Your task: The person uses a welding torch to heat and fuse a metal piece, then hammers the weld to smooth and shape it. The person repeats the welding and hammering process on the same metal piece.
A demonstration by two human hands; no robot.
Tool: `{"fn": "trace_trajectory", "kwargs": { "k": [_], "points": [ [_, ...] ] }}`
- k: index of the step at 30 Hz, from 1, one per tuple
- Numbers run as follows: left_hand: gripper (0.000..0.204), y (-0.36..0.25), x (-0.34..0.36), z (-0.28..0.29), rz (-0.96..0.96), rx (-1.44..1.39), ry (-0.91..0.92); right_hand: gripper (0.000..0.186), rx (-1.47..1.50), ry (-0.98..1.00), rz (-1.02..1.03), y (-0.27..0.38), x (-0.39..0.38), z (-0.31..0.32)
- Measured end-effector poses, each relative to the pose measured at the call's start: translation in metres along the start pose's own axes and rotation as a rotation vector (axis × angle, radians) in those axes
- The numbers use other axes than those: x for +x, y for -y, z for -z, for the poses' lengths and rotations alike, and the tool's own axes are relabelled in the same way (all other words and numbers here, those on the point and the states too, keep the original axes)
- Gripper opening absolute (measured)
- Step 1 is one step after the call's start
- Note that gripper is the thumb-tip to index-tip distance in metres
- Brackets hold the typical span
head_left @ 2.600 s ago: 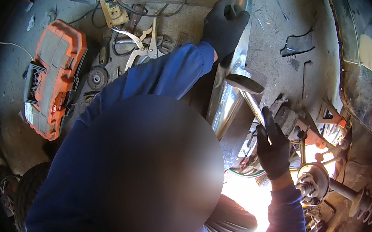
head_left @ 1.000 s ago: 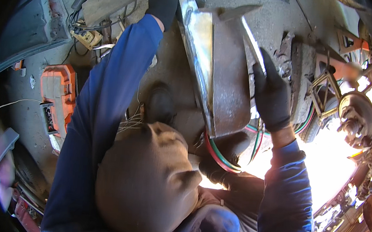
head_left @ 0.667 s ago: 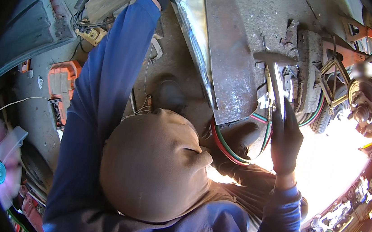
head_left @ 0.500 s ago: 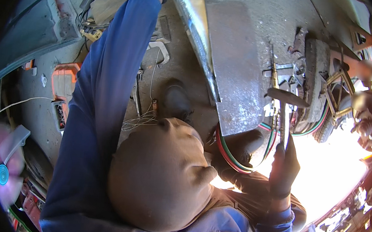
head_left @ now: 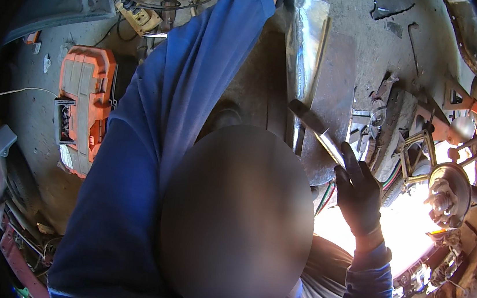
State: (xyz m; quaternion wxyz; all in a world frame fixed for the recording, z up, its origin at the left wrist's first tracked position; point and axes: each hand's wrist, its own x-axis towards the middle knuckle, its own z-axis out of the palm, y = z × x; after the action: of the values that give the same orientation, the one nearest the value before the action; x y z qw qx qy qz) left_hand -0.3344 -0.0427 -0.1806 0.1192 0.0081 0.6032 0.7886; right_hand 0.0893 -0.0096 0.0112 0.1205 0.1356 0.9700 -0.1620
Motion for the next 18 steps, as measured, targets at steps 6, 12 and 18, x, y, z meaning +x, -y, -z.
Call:
{"fn": "trace_trajectory", "kwargs": {
  "k": [6,12,18],
  "points": [
    [0.045,-0.002,-0.003,0.0,-0.008,-0.05,0.01,0.058,0.168,-0.3,0.143,-0.014,-0.011,-0.015],
    [0.044,-0.001,-0.002,0.0,-0.045,-0.019,0.0,0.06,0.085,-0.127,0.02,-0.023,-0.015,-0.022],
    [0.047,0.007,0.006,-0.001,-0.134,0.175,-0.061,0.057,-0.086,-0.066,0.13,-0.027,-0.023,-0.016]
  ]
}}
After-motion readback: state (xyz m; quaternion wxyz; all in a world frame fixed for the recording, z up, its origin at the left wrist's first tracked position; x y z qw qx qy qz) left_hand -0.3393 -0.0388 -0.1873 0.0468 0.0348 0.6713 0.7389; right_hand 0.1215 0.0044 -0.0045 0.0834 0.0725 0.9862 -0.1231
